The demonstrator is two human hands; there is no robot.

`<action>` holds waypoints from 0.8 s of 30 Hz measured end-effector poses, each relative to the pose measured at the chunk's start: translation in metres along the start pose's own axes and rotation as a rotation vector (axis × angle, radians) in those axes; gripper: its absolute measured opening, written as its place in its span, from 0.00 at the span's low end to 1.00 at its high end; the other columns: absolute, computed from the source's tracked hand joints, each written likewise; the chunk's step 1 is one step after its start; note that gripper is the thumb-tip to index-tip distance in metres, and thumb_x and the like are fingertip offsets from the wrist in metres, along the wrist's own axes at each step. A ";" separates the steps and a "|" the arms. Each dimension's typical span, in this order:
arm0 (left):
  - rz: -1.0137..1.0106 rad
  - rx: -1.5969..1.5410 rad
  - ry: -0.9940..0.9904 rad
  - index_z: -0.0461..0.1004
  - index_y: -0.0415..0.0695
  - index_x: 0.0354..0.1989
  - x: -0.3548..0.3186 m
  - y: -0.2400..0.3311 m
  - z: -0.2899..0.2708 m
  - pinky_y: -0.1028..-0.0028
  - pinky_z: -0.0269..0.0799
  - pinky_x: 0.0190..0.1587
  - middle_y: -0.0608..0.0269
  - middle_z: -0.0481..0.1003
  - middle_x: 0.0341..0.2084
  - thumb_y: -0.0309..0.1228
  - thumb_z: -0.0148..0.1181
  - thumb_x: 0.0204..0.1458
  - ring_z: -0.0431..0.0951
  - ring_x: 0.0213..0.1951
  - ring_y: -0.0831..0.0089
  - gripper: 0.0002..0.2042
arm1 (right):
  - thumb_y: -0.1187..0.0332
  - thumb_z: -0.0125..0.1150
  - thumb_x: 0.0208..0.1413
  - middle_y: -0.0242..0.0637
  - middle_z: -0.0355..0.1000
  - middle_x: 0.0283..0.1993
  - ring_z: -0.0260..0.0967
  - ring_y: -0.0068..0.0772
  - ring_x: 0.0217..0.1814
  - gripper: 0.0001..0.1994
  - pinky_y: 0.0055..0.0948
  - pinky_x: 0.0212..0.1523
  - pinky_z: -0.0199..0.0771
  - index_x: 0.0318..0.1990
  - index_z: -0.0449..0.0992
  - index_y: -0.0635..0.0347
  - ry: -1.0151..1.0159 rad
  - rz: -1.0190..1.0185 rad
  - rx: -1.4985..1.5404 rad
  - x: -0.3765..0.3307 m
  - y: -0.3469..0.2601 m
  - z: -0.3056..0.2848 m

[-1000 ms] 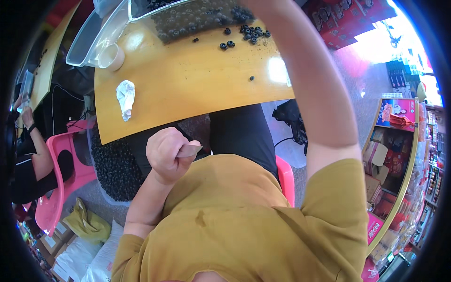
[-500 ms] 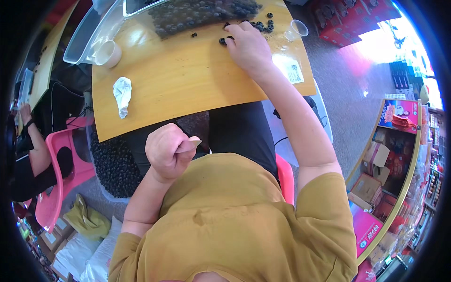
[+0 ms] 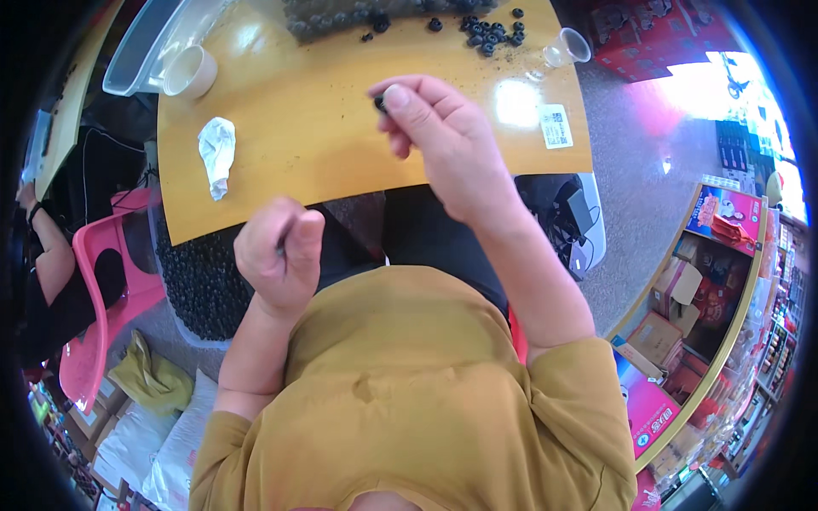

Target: Trimming excess flash or material from small black rubber components using a utility knife.

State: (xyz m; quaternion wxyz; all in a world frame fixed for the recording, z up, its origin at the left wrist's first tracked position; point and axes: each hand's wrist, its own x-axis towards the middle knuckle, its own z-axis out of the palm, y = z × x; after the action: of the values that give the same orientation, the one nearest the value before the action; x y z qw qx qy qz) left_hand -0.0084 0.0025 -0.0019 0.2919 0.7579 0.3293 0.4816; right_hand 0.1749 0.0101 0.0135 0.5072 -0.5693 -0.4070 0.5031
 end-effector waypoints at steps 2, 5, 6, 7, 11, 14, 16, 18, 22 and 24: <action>-0.067 -0.028 0.064 0.62 0.43 0.16 -0.001 -0.001 -0.001 0.74 0.55 0.14 0.62 0.60 0.10 0.28 0.63 0.43 0.61 0.11 0.67 0.14 | 0.64 0.45 0.60 0.30 0.64 0.29 0.59 0.18 0.25 0.14 0.16 0.29 0.61 0.44 0.69 0.68 -0.104 0.053 0.257 -0.016 -0.003 0.014; -0.070 -0.072 0.089 0.63 0.43 0.17 -0.001 -0.003 -0.001 0.74 0.54 0.14 0.62 0.60 0.10 0.30 0.64 0.43 0.60 0.12 0.68 0.14 | 0.65 0.42 0.61 0.32 0.64 0.29 0.59 0.20 0.26 0.15 0.17 0.28 0.61 0.46 0.67 0.69 -0.208 0.091 0.397 -0.033 -0.012 0.026; -0.094 -0.077 0.068 0.63 0.43 0.17 -0.003 -0.003 -0.003 0.74 0.54 0.14 0.63 0.60 0.10 0.32 0.64 0.43 0.60 0.12 0.69 0.15 | 0.65 0.41 0.61 0.33 0.65 0.29 0.59 0.21 0.26 0.16 0.17 0.28 0.61 0.47 0.65 0.70 -0.238 0.104 0.447 -0.037 -0.013 0.028; -0.101 -0.073 0.071 0.63 0.43 0.17 -0.003 -0.004 -0.003 0.74 0.54 0.14 0.63 0.60 0.10 0.32 0.64 0.43 0.60 0.12 0.69 0.15 | 0.65 0.41 0.61 0.33 0.65 0.29 0.59 0.21 0.26 0.16 0.17 0.28 0.61 0.47 0.65 0.70 -0.242 0.111 0.448 -0.039 -0.013 0.029; -0.087 -0.191 0.082 0.64 0.43 0.17 -0.001 0.001 -0.005 0.75 0.55 0.14 0.63 0.62 0.10 0.35 0.65 0.42 0.62 0.12 0.70 0.15 | 0.64 0.42 0.61 0.34 0.66 0.30 0.59 0.19 0.25 0.17 0.17 0.26 0.59 0.47 0.65 0.71 -0.319 0.139 0.445 -0.048 -0.013 0.032; -0.053 -0.228 0.102 0.65 0.43 0.18 -0.001 0.003 -0.003 0.76 0.57 0.14 0.64 0.63 0.10 0.37 0.66 0.41 0.63 0.12 0.71 0.15 | 0.62 0.45 0.61 0.27 0.64 0.25 0.57 0.13 0.24 0.14 0.12 0.24 0.56 0.46 0.69 0.62 -0.335 0.152 0.508 -0.054 -0.013 0.038; -0.015 -0.229 0.117 0.66 0.43 0.18 -0.001 0.003 -0.001 0.76 0.57 0.15 0.64 0.63 0.10 0.38 0.66 0.40 0.64 0.12 0.71 0.16 | 0.62 0.45 0.60 0.27 0.64 0.24 0.55 0.13 0.22 0.14 0.12 0.23 0.56 0.44 0.69 0.63 -0.269 0.169 0.577 -0.058 -0.017 0.044; 0.018 -0.204 0.118 0.66 0.43 0.18 0.000 0.004 -0.001 0.76 0.58 0.15 0.65 0.63 0.10 0.39 0.67 0.38 0.63 0.12 0.71 0.17 | 0.62 0.46 0.60 0.27 0.64 0.24 0.55 0.13 0.21 0.12 0.12 0.22 0.55 0.42 0.68 0.62 -0.287 0.156 0.580 -0.059 -0.014 0.042; 0.016 -0.138 0.061 0.65 0.44 0.17 0.000 0.008 -0.003 0.76 0.58 0.14 0.66 0.63 0.10 0.40 0.68 0.36 0.63 0.12 0.71 0.17 | 0.63 0.47 0.60 0.27 0.64 0.23 0.54 0.12 0.19 0.10 0.12 0.19 0.54 0.37 0.67 0.61 -0.257 0.098 0.554 -0.062 -0.011 0.044; 0.092 -0.050 0.027 0.65 0.44 0.16 0.002 0.008 -0.003 0.77 0.58 0.14 0.66 0.63 0.10 0.40 0.68 0.35 0.63 0.12 0.71 0.18 | 0.63 0.47 0.60 0.27 0.64 0.23 0.54 0.12 0.19 0.10 0.11 0.19 0.53 0.36 0.67 0.61 -0.240 0.110 0.569 -0.064 -0.011 0.046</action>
State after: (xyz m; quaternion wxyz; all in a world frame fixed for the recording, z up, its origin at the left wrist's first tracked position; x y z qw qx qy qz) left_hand -0.0088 -0.0002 0.0067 0.2837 0.7581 0.2858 0.5129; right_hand 0.1200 -0.0432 0.0359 0.5665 -0.3622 -0.2755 0.6870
